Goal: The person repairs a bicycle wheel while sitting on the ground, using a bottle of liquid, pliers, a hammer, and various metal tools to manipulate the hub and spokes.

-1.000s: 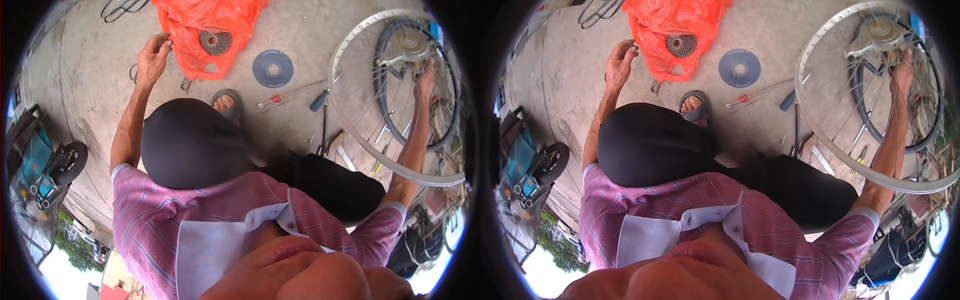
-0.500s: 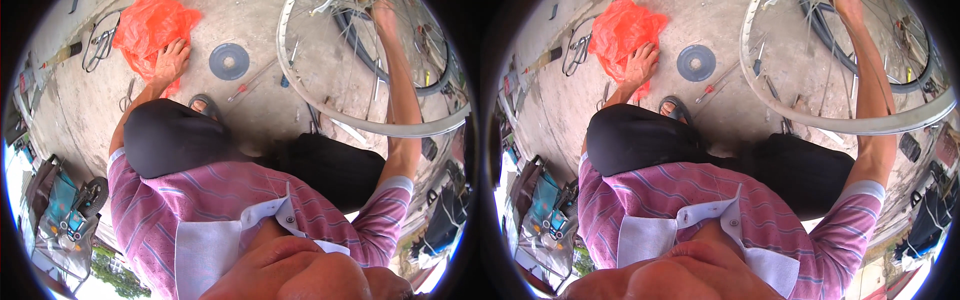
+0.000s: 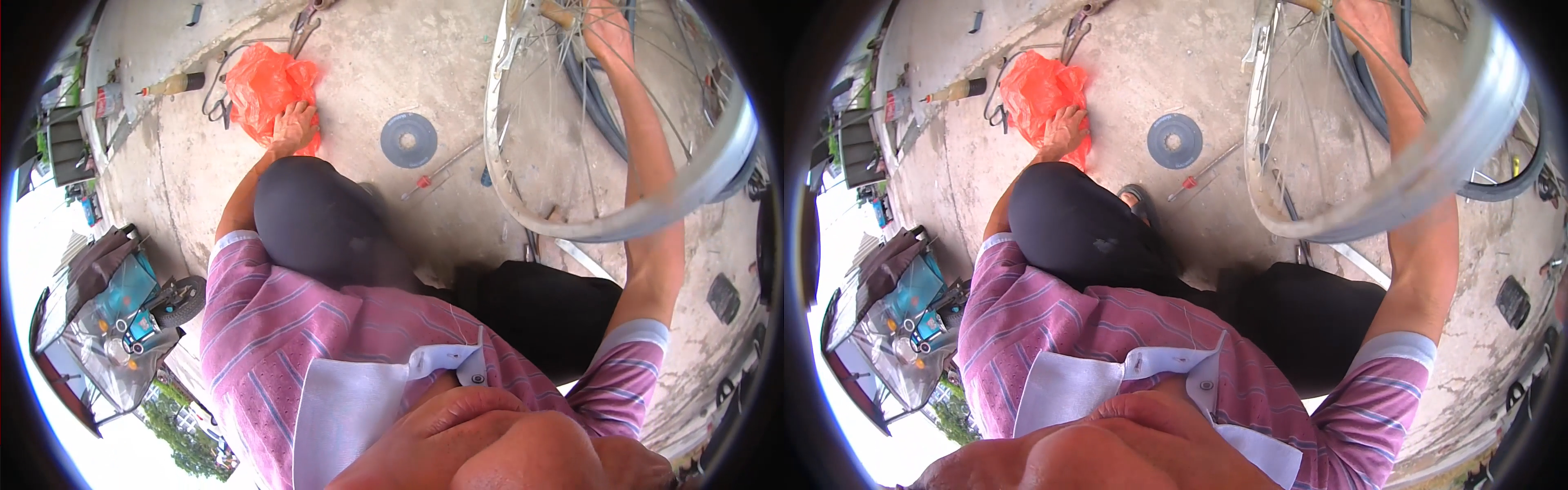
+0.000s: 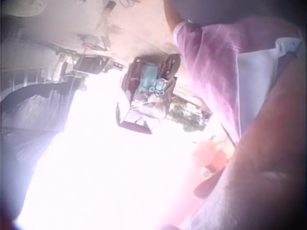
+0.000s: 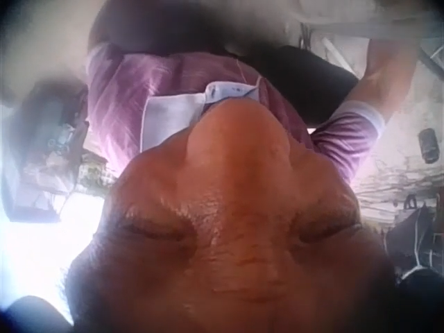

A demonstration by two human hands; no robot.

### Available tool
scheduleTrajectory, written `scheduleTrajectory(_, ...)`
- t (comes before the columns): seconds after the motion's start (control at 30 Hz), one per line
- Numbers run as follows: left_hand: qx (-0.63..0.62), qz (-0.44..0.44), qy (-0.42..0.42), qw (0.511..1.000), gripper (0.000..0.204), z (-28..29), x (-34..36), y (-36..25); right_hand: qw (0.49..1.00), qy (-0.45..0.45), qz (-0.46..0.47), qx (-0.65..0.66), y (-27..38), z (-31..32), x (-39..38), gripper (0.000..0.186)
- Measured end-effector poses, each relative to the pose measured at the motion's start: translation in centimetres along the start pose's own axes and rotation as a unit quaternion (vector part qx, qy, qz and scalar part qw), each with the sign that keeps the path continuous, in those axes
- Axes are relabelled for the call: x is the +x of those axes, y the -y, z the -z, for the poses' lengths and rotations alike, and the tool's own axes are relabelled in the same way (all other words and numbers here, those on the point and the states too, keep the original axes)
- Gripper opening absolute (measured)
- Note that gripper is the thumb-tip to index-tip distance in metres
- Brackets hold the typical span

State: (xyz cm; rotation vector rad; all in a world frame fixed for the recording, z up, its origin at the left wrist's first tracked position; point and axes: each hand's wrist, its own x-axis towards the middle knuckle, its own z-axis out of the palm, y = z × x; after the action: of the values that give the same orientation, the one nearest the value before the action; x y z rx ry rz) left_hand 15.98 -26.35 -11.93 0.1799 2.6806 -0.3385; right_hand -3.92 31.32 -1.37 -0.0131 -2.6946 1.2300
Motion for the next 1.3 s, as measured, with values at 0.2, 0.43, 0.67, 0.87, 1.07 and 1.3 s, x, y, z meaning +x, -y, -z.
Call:
scheduleTrajectory(0.2,-0.231,-0.046,0.071,0.969,0.045,7.5,-1.7,1.2,0.969,0.004,0.236,-0.078,-2.9,-3.0,2.5,0.053)
scheduleTrajectory(0.43,-0.191,0.055,-0.033,0.979,0.043,12.2,-10.6,12.3,0.998,0.060,-0.026,-0.026,3.2,-3.2,2.2,0.059)
scheduleTrajectory(0.67,-0.392,0.423,-0.169,0.799,0.048,5.6,-7.0,16.8,0.993,0.051,-0.005,-0.105,-0.6,-3.1,3.4,0.063)
scheduleTrajectory(0.87,-0.509,0.508,-0.279,0.637,0.047,-0.1,-4.1,31.9,0.979,0.059,-0.177,-0.080,-4.2,-2.2,4.5,0.074)
scheduleTrajectory(1.07,-0.557,0.523,-0.256,0.592,0.082,-6.7,2.5,44.1,0.935,0.038,-0.348,0.066,-0.7,-1.9,5.3,0.067)
scheduleTrajectory(1.3,-0.558,0.544,-0.345,0.524,0.054,-11.8,11.0,54.3,0.979,-0.028,-0.164,-0.115,-5.4,0.9,3.8,0.062)
